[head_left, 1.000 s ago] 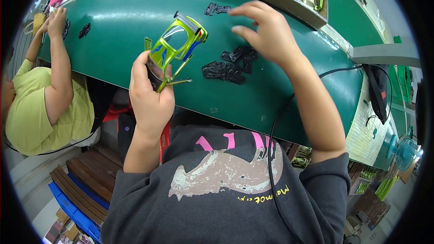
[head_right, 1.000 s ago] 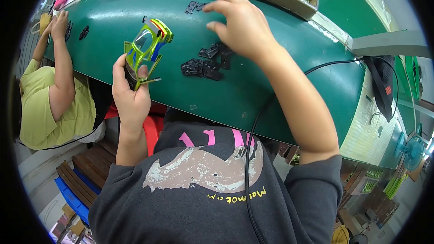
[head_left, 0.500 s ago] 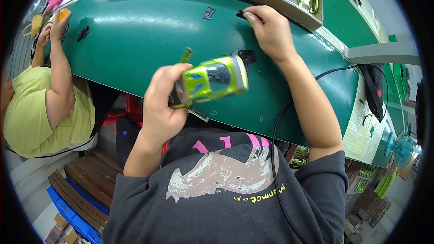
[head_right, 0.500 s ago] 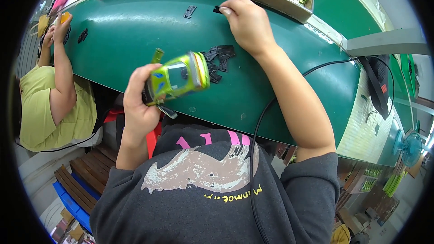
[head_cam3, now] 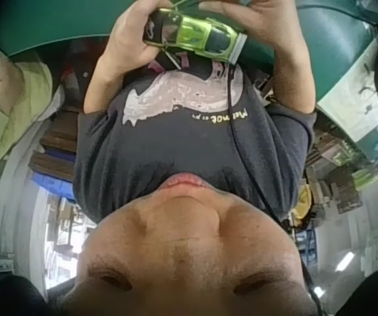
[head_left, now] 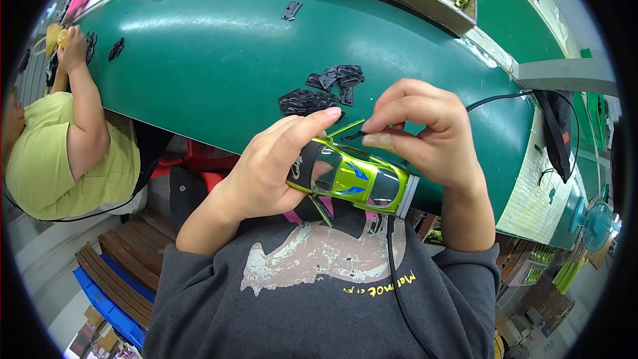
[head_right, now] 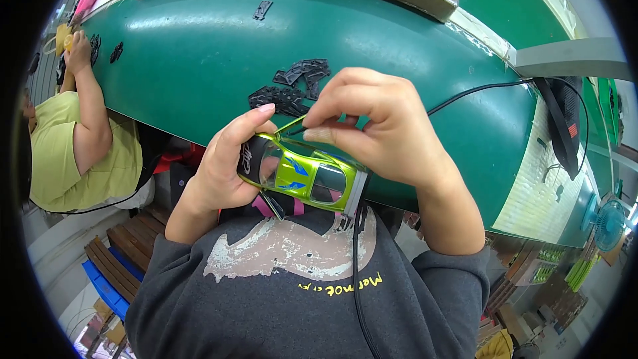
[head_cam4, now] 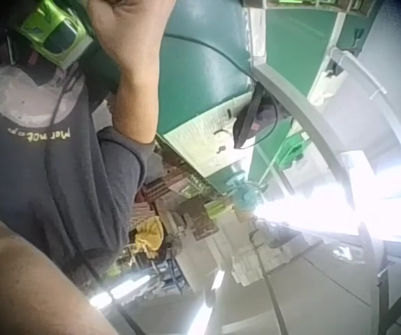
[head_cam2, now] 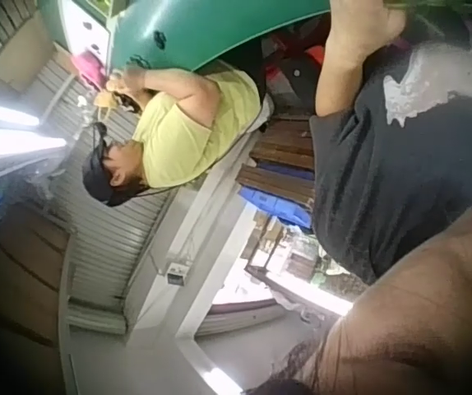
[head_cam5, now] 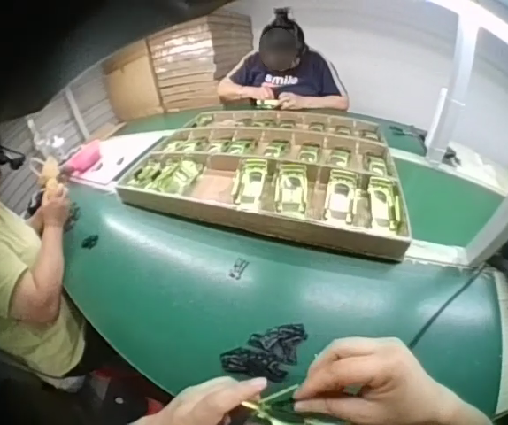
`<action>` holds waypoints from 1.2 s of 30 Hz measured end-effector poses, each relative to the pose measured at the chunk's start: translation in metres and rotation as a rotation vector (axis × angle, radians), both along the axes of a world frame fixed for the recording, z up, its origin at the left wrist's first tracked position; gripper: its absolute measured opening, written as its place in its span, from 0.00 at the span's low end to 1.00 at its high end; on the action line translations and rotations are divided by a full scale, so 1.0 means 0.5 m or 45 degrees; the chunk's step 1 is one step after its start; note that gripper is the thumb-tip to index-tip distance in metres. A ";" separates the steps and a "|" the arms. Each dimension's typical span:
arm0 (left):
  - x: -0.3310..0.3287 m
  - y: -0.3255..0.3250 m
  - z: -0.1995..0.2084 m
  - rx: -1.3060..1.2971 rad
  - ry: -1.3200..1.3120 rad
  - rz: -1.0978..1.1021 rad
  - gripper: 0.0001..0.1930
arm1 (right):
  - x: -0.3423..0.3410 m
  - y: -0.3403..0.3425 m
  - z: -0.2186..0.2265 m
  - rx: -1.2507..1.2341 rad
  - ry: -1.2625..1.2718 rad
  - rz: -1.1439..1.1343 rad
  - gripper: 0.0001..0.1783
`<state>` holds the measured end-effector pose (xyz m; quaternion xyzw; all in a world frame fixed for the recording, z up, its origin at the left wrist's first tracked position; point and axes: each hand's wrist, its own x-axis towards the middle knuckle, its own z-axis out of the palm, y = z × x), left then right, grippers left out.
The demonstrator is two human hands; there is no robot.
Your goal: The person assembles toy cars by taking car shells from a tray and attaching plastic components onto them by hand.
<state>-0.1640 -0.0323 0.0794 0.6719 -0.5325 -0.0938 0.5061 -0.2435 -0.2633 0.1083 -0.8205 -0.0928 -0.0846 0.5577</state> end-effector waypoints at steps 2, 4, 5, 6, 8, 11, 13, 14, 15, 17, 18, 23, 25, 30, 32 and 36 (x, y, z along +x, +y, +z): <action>-0.001 -0.010 0.004 0.011 -0.006 -0.012 0.37 | -0.001 -0.001 -0.003 -0.003 -0.006 0.005 0.09; -0.002 -0.014 0.004 0.020 -0.010 -0.023 0.37 | 0.001 -0.001 -0.005 -0.007 -0.012 0.012 0.08; -0.002 -0.015 0.003 0.017 0.005 -0.029 0.38 | 0.002 -0.002 -0.005 -0.023 -0.030 0.009 0.09; -0.002 -0.014 0.002 0.014 0.020 -0.033 0.38 | 0.004 -0.002 -0.006 -0.039 -0.049 0.007 0.09; 0.000 -0.012 0.001 0.032 0.029 -0.042 0.38 | 0.006 0.001 -0.013 -0.033 -0.065 -0.009 0.10; 0.002 -0.009 0.004 0.038 0.018 -0.042 0.38 | 0.006 0.006 -0.013 -0.046 -0.077 -0.036 0.10; 0.001 -0.006 0.006 0.031 0.001 -0.035 0.38 | 0.004 0.011 -0.012 -0.060 -0.070 -0.049 0.10; 0.001 -0.003 0.006 0.027 0.009 -0.040 0.37 | 0.003 0.014 -0.014 -0.073 -0.097 -0.065 0.11; 0.001 -0.002 0.006 0.023 0.016 -0.046 0.37 | 0.002 0.016 -0.016 -0.087 -0.125 -0.082 0.11; 0.004 0.002 0.008 0.029 0.025 -0.065 0.37 | 0.005 0.017 -0.022 -0.132 -0.203 -0.065 0.12; 0.006 0.004 0.009 0.037 0.031 -0.089 0.37 | 0.006 0.018 -0.024 -0.174 -0.283 -0.052 0.13; 0.006 0.007 0.013 -0.009 0.075 -0.141 0.37 | 0.008 0.027 -0.022 -0.134 -0.276 -0.027 0.14; 0.002 0.010 0.010 -0.038 0.094 -0.146 0.37 | 0.006 0.029 -0.019 -0.090 -0.220 -0.019 0.14; -0.014 0.006 0.014 -0.061 0.365 -0.074 0.37 | 0.013 0.010 -0.026 -0.071 -0.471 0.076 0.14; -0.015 0.002 0.019 -0.051 0.332 -0.082 0.37 | 0.009 0.006 -0.023 -0.090 -0.502 0.074 0.14; -0.007 0.010 0.025 -0.026 0.225 -0.138 0.36 | 0.008 0.019 -0.012 -0.078 -0.427 0.070 0.15</action>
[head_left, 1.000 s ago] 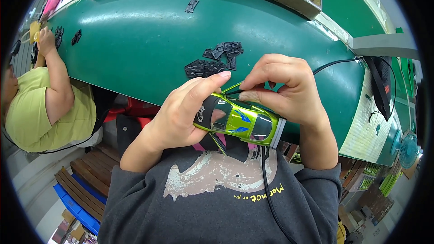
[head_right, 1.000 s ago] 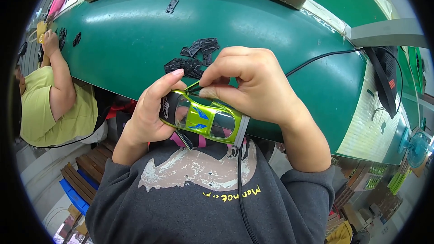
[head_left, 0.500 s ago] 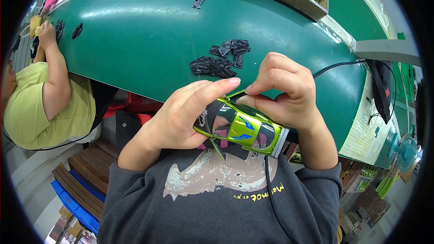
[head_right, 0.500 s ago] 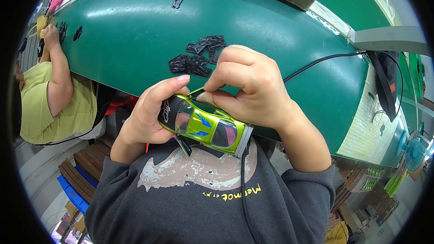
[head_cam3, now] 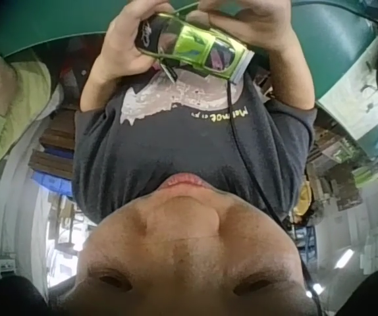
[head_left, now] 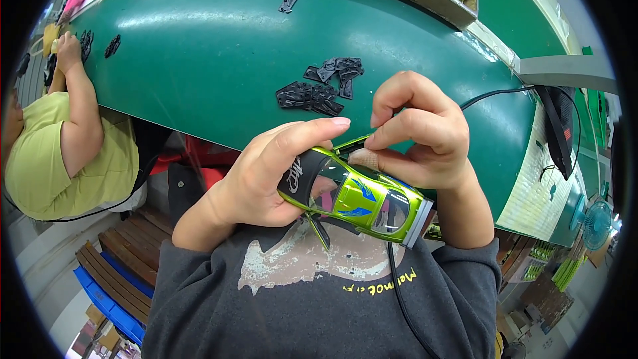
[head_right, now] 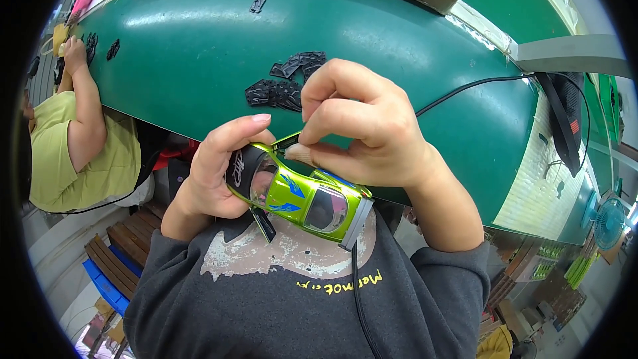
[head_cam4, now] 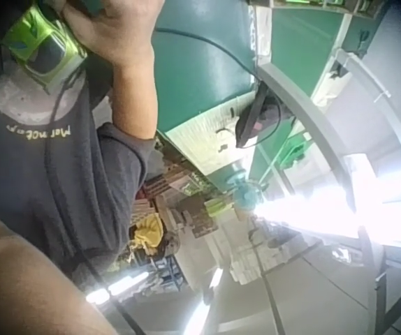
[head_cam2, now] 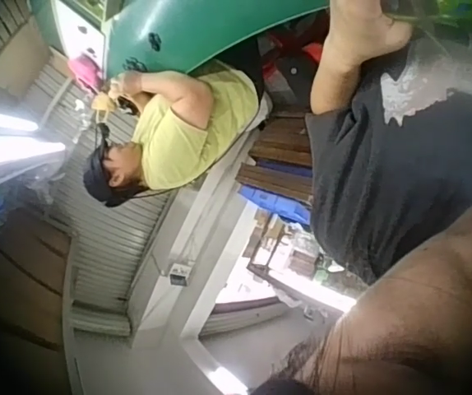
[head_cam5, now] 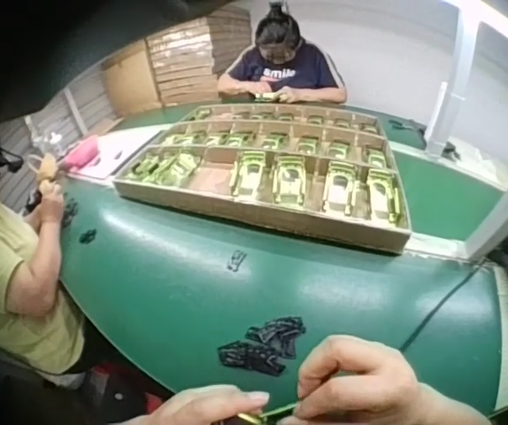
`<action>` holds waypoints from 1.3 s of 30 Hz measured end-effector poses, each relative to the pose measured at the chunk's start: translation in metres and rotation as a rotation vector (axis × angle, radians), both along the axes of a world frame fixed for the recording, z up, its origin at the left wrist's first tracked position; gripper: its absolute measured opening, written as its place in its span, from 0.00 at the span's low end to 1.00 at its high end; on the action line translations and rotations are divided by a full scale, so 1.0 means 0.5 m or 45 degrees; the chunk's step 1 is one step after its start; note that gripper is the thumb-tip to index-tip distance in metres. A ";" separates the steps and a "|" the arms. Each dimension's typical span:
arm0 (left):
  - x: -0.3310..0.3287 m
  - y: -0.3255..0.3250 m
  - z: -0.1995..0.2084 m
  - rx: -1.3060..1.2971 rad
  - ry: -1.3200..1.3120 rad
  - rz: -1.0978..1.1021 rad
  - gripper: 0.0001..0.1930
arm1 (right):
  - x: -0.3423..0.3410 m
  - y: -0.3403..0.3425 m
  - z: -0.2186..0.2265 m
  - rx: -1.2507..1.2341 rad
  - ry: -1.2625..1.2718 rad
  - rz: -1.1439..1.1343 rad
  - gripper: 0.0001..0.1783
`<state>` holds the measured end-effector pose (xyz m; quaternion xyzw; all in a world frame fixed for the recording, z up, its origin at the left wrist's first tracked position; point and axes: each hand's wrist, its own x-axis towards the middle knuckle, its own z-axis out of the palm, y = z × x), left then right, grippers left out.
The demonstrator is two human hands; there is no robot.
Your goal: The person assembles toy cars by taking car shells from a tray and attaching plastic components onto them by hand.
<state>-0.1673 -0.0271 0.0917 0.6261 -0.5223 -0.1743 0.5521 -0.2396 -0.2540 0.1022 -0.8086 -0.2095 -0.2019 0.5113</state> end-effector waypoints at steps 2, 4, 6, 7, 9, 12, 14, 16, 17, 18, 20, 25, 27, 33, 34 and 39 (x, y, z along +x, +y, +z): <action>-0.004 0.000 -0.005 -0.006 0.003 -0.001 0.36 | -0.004 0.010 -0.002 0.072 0.057 -0.040 0.15; -0.006 -0.003 -0.006 -0.015 0.008 -0.002 0.35 | -0.006 0.009 -0.002 0.140 0.116 -0.080 0.14; -0.006 -0.008 -0.008 -0.083 -0.018 -0.010 0.33 | -0.004 0.003 -0.002 0.069 0.222 0.024 0.13; -0.005 -0.010 -0.009 -0.083 -0.017 -0.009 0.33 | -0.004 0.002 -0.002 0.069 0.223 0.025 0.13; -0.002 -0.013 -0.012 -0.097 -0.050 -0.030 0.30 | -0.005 0.000 -0.003 0.036 0.252 0.063 0.12; 0.002 -0.012 -0.018 -0.090 -0.102 -0.045 0.28 | -0.009 0.000 0.003 -0.017 0.289 0.045 0.12; 0.002 -0.014 -0.021 -0.119 -0.060 -0.037 0.26 | -0.007 0.001 0.001 -0.007 0.294 0.042 0.11; 0.006 -0.017 -0.021 -0.150 -0.020 -0.030 0.25 | -0.006 0.000 0.000 0.000 0.296 0.037 0.11; 0.012 -0.017 -0.017 -0.126 -0.081 -0.059 0.24 | -0.006 0.001 -0.001 -0.003 0.288 0.033 0.11; 0.015 -0.017 -0.013 -0.101 -0.140 -0.089 0.23 | -0.007 0.002 -0.003 -0.005 0.281 0.028 0.11; 0.018 -0.018 -0.003 -0.058 -0.208 -0.091 0.22 | -0.007 0.003 -0.006 -0.006 0.282 0.022 0.11; 0.020 -0.017 0.007 -0.026 -0.275 -0.084 0.23 | -0.014 0.005 0.002 0.176 0.474 0.000 0.10; 0.019 -0.014 0.006 -0.098 -0.253 -0.026 0.22 | -0.014 0.004 0.001 0.439 0.575 0.044 0.09; 0.030 -0.009 0.002 -0.042 -0.483 -0.083 0.22 | -0.011 0.003 -0.005 0.179 0.393 0.043 0.08; 0.032 -0.009 0.007 -0.004 -0.515 -0.116 0.24 | -0.012 0.004 -0.008 0.155 0.368 0.032 0.08; 0.037 -0.008 0.029 0.094 -0.351 -0.134 0.22 | -0.015 0.017 -0.016 0.360 0.605 0.005 0.08</action>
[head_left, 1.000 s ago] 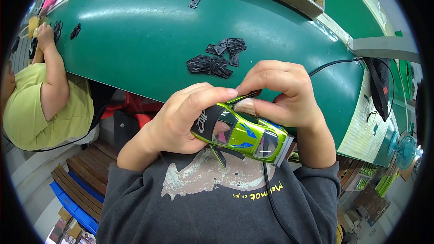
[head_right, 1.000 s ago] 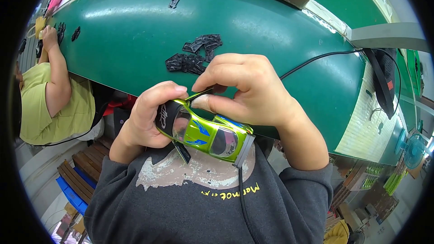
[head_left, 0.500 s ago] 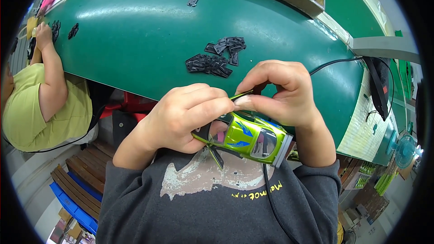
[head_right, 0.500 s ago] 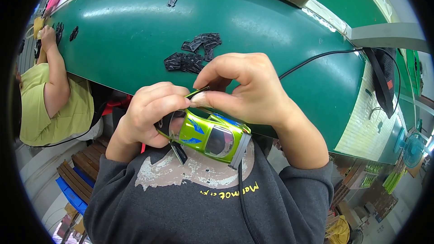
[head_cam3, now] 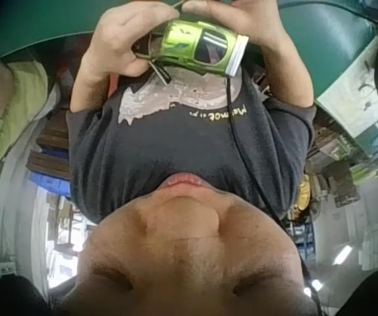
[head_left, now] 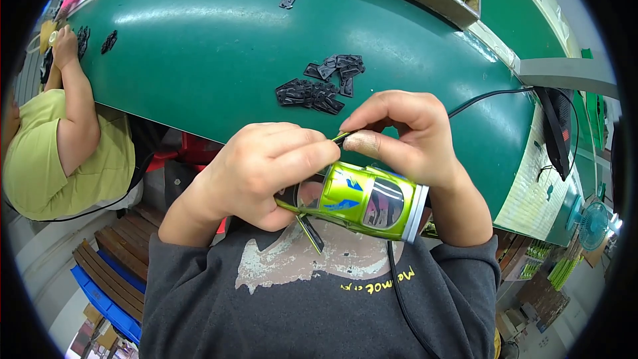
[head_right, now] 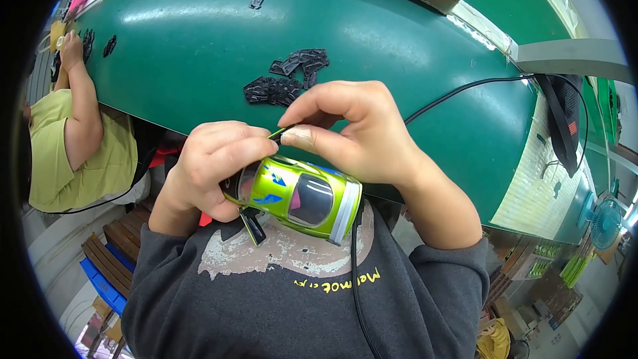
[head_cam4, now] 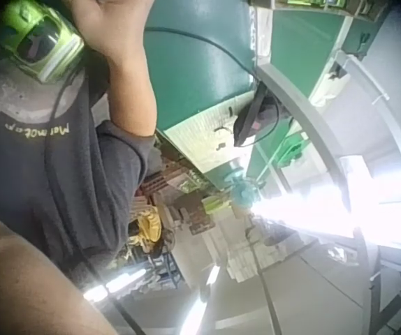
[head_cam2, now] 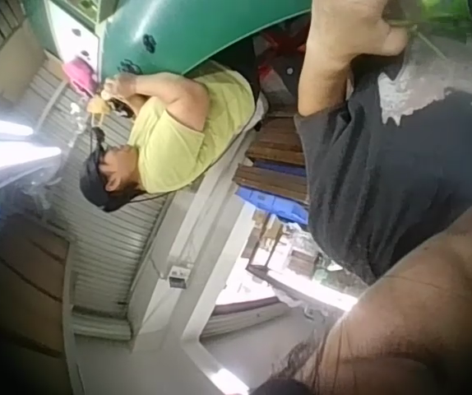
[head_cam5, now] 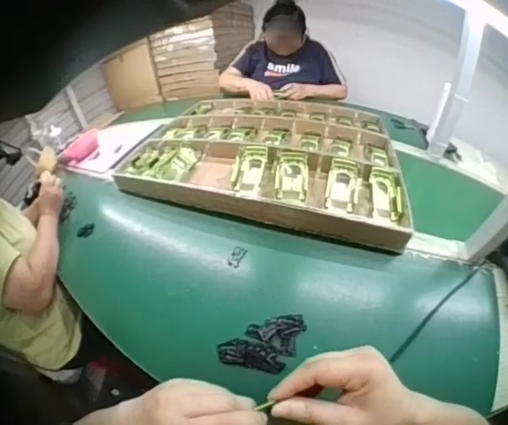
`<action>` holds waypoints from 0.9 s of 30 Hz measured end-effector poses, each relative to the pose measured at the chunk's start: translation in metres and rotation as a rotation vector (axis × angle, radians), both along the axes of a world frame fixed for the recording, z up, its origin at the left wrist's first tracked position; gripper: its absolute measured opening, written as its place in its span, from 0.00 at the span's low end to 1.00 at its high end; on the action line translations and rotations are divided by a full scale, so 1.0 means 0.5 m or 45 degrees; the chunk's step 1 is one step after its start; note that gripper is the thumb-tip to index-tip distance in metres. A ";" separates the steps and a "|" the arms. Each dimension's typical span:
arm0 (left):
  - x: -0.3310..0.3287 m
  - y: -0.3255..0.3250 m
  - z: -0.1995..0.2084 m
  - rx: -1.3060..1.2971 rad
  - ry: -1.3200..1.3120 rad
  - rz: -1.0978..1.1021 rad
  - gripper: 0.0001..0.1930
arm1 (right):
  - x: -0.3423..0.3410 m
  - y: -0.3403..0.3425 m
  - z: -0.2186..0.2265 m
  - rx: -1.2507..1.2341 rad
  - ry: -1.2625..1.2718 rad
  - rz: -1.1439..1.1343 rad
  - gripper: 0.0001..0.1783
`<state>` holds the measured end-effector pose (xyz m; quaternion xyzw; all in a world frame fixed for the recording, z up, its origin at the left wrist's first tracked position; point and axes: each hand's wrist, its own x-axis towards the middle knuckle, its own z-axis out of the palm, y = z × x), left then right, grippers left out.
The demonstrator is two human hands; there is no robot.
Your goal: The person assembles toy cars by taking car shells from a tray and attaching plastic components onto them by hand.
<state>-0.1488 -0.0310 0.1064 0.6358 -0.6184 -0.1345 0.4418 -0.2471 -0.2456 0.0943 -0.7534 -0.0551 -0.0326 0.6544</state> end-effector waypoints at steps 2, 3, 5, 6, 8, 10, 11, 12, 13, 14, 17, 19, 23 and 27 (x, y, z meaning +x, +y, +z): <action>-0.003 0.005 -0.014 -0.011 0.101 0.023 0.21 | 0.004 0.002 0.003 0.112 0.156 0.014 0.10; -0.007 0.008 -0.028 -0.059 0.398 0.102 0.20 | 0.008 0.003 0.007 0.103 0.024 -0.069 0.11; -0.010 0.011 -0.034 -0.107 0.695 0.184 0.18 | 0.021 -0.020 0.004 -0.216 -0.349 -0.156 0.18; -0.010 0.007 -0.028 -0.049 0.950 0.242 0.22 | 0.017 -0.024 0.008 -0.439 -0.472 -0.233 0.19; -0.011 0.002 -0.020 0.074 1.460 0.358 0.33 | 0.021 -0.015 0.021 -0.692 -0.735 -0.203 0.21; -0.012 0.001 -0.029 0.043 1.615 0.341 0.25 | 0.018 0.014 0.015 -0.878 -0.842 -0.289 0.19; -0.009 -0.001 -0.035 -0.010 1.818 0.273 0.22 | 0.014 0.018 0.007 -0.945 -0.857 -0.276 0.19; -0.006 -0.003 -0.043 -0.064 2.020 0.199 0.19 | 0.011 0.020 -0.001 -1.014 -0.869 -0.263 0.18; -0.002 -0.004 -0.047 -0.061 2.020 0.199 0.19 | 0.010 0.024 -0.008 -1.014 -0.868 -0.266 0.18; 0.001 -0.004 -0.049 -0.030 2.110 0.143 0.19 | 0.012 0.028 -0.015 -1.065 -0.891 -0.284 0.17; 0.002 -0.006 -0.062 0.007 2.279 0.051 0.20 | 0.008 0.038 -0.015 -1.149 -0.895 -0.306 0.16; 0.001 -0.008 -0.068 0.009 2.355 0.017 0.20 | 0.006 0.039 -0.015 -1.180 -0.881 -0.308 0.16; -0.003 -0.012 -0.069 -0.007 2.498 0.063 0.21 | 0.004 0.038 -0.030 -1.148 -0.893 -0.312 0.15; -0.003 -0.006 -0.073 0.028 2.540 0.137 0.20 | 0.000 0.041 -0.048 -1.099 -0.880 -0.292 0.16</action>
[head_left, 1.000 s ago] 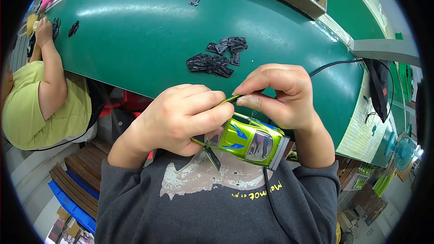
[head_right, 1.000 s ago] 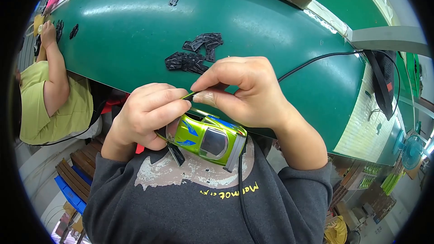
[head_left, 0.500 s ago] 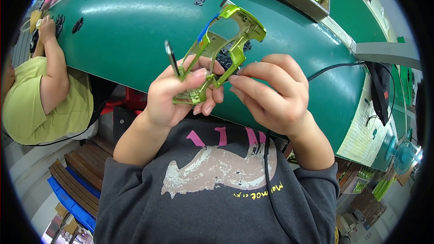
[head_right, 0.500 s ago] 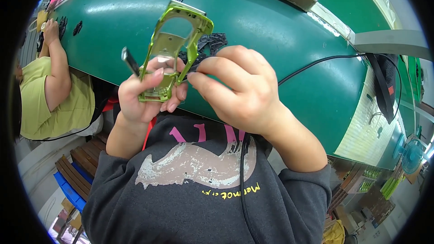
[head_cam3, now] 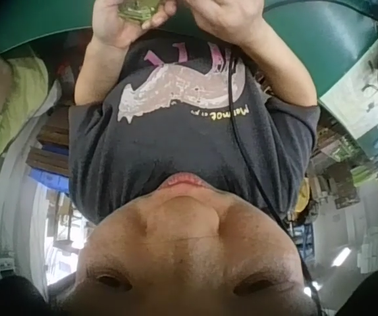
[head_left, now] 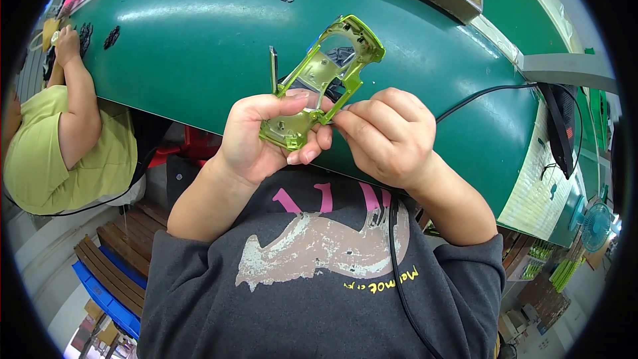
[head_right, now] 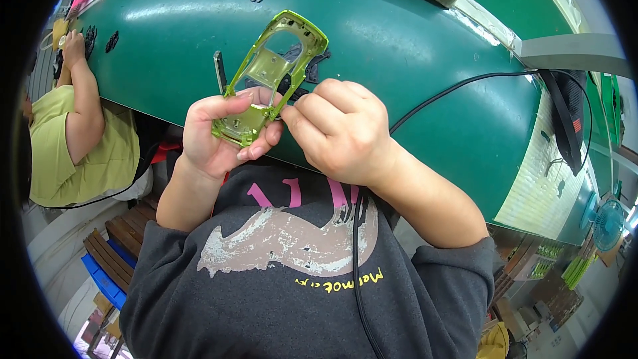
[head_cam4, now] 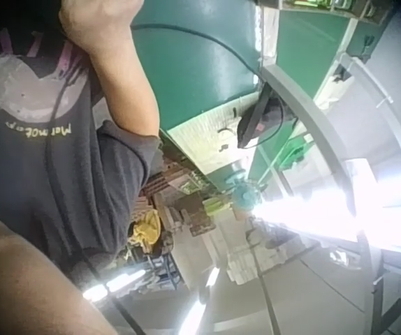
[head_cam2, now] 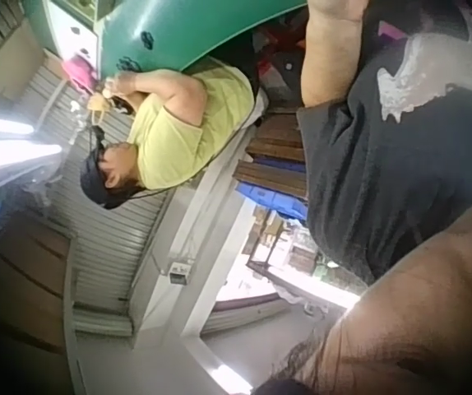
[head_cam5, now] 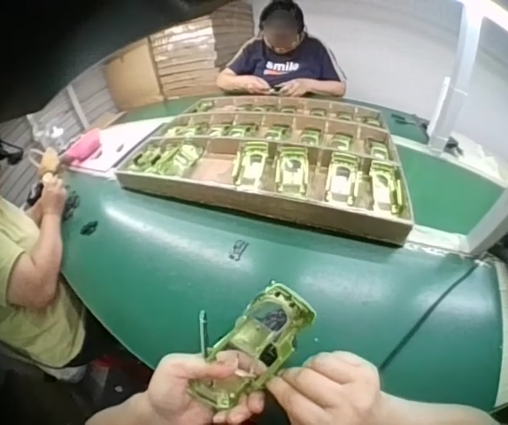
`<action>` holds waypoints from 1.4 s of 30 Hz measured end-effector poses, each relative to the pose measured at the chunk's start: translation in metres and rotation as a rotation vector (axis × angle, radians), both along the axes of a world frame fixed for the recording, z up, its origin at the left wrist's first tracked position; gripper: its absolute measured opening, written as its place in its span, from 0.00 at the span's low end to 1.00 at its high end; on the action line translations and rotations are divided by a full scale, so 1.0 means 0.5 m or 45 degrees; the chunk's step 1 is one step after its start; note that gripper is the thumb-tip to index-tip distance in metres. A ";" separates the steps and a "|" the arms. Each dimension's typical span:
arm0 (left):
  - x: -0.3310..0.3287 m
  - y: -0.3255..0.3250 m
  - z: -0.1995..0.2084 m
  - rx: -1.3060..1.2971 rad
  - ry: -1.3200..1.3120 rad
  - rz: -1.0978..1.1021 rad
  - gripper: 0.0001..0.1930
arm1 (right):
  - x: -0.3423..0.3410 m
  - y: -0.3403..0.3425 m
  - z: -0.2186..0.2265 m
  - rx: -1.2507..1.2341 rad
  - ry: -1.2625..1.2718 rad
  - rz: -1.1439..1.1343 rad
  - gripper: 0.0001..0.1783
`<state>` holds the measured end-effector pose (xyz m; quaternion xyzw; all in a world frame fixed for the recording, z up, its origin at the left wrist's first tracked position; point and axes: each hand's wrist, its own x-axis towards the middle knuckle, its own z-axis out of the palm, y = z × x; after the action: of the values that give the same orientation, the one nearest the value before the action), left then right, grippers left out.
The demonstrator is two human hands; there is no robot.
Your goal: The person assembles toy cars by taking car shells from a tray and attaching plastic components onto them by hand.
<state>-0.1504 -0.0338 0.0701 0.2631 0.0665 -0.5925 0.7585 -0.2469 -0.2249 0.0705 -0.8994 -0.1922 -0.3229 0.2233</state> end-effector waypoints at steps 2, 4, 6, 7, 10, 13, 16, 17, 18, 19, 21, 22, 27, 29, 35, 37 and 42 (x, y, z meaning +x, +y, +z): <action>0.000 0.008 -0.007 0.002 -0.005 0.005 0.20 | 0.003 0.005 -0.009 0.013 -0.012 0.013 0.16; 0.001 0.012 -0.011 0.001 -0.012 0.012 0.20 | 0.008 0.006 -0.013 0.022 -0.026 0.026 0.16; 0.003 0.013 -0.008 -0.027 -0.007 0.035 0.20 | 0.014 0.002 -0.007 0.030 0.018 0.053 0.16; 0.003 0.014 -0.006 -0.030 -0.009 0.039 0.20 | 0.017 -0.002 0.000 0.027 0.016 0.058 0.16; 0.009 0.023 0.000 -0.049 -0.058 0.063 0.20 | 0.025 -0.018 0.034 0.441 0.285 -0.021 0.18; 0.015 0.030 0.012 -0.095 -0.291 0.045 0.19 | 0.017 -0.055 0.036 1.091 0.730 -0.045 0.14; -0.020 0.035 0.038 0.094 -0.991 -0.016 0.17 | 0.015 -0.070 0.033 1.405 1.015 0.138 0.13; -0.032 0.031 0.046 0.161 -1.202 -0.004 0.17 | 0.014 -0.074 0.030 1.526 1.168 0.237 0.14; -0.022 0.030 0.044 0.109 -1.648 0.030 0.18 | 0.013 -0.066 0.046 1.495 1.203 0.266 0.16; -0.013 0.028 0.040 0.051 -2.093 0.067 0.19 | 0.014 -0.065 0.041 1.284 1.077 0.351 0.16; -0.020 0.017 0.041 0.032 -2.318 0.058 0.19 | 0.012 -0.061 0.045 1.165 1.025 0.343 0.12; -0.017 0.018 0.041 0.034 -2.417 0.003 0.22 | 0.017 -0.065 0.038 0.976 0.864 0.406 0.10; -0.025 0.019 0.022 0.044 -2.483 0.210 0.34 | 0.018 -0.056 0.045 0.892 0.736 0.394 0.09; -0.023 0.021 0.029 0.050 -2.545 0.150 0.42 | 0.018 -0.059 0.048 0.750 0.692 0.459 0.11; -0.025 0.025 0.028 0.066 -2.616 0.128 0.43 | 0.014 -0.043 0.045 0.608 0.594 0.401 0.10; -0.025 0.022 0.030 0.059 -2.635 0.146 0.43 | 0.012 -0.040 0.042 0.601 0.512 0.388 0.10; -0.021 0.025 0.038 0.016 -2.704 0.136 0.43 | 0.005 -0.022 0.035 0.647 0.436 0.325 0.09</action>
<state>-0.1607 -0.0214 0.0890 0.6459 -0.6152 -0.0246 0.4513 -0.2441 -0.2359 0.0878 -0.8247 -0.1763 -0.1743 0.5083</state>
